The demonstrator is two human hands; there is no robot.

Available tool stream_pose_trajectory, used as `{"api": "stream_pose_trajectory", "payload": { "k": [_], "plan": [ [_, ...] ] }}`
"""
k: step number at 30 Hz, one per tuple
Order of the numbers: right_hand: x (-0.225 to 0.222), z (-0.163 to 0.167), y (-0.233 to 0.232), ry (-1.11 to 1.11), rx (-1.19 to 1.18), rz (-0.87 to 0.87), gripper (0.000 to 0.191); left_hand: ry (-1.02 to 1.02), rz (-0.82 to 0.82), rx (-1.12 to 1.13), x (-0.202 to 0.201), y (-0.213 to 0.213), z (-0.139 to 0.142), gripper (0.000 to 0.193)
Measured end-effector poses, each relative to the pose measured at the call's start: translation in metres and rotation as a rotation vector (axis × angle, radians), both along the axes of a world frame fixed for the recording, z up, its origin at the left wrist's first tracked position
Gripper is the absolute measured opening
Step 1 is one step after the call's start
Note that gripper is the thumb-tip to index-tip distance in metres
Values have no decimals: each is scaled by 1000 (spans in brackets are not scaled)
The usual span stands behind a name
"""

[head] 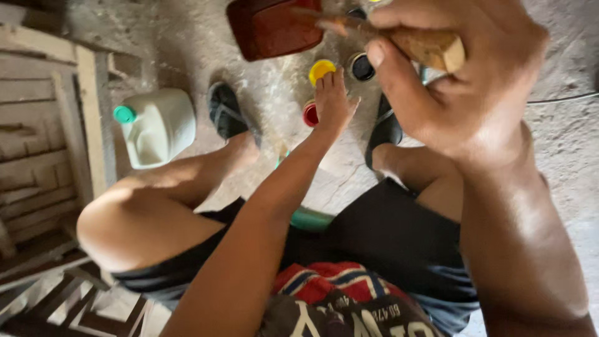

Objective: The person sits on a small stool and stirs a dark liquid stain in a plastic container with a wooden stick. They open small cans of pigment, pour contents into the container, and keep stirring while occasionally walking across the workshop with the container.

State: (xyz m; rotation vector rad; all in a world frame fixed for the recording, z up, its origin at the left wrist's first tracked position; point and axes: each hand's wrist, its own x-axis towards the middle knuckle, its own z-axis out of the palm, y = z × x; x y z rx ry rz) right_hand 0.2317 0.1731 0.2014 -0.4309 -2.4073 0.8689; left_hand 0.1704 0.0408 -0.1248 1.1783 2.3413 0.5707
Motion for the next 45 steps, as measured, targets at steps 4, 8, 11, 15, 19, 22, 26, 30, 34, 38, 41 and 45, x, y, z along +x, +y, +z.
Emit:
{"api": "stream_pose_trajectory", "payload": {
  "k": [4,8,11,15,19,22,26,30,34,38,41,45],
  "plan": [
    [18,-7,24,-3,-6,-12,12,177,-29,-115,2,60,-6,100],
    [37,-8,34,13,-22,-35,15,188,-78,-175,10,80,-15,101],
    [44,-10,35,32,-42,-60,17,181,-100,-196,20,84,-30,98],
    [43,-26,34,96,-40,-38,11,289,-130,-173,27,87,-55,83],
    [45,-25,30,101,10,-40,8,438,-108,119,27,82,-41,72],
    [45,-4,20,68,32,-64,5,71,-113,39,25,56,-1,83],
    [41,27,-3,71,60,-116,11,65,-312,276,4,13,95,89],
    [40,29,-17,163,-50,-77,13,52,-417,350,-30,-44,197,84],
    [43,24,-29,153,-49,-80,16,89,-352,331,-77,-88,272,80],
    [31,27,-46,77,48,-92,20,233,-195,420,-126,-103,301,79],
    [25,37,-61,66,157,-92,15,327,-73,540,-153,-105,301,80],
    [43,56,-84,111,122,-133,12,358,27,549,-176,-93,284,80]
  ]
}}
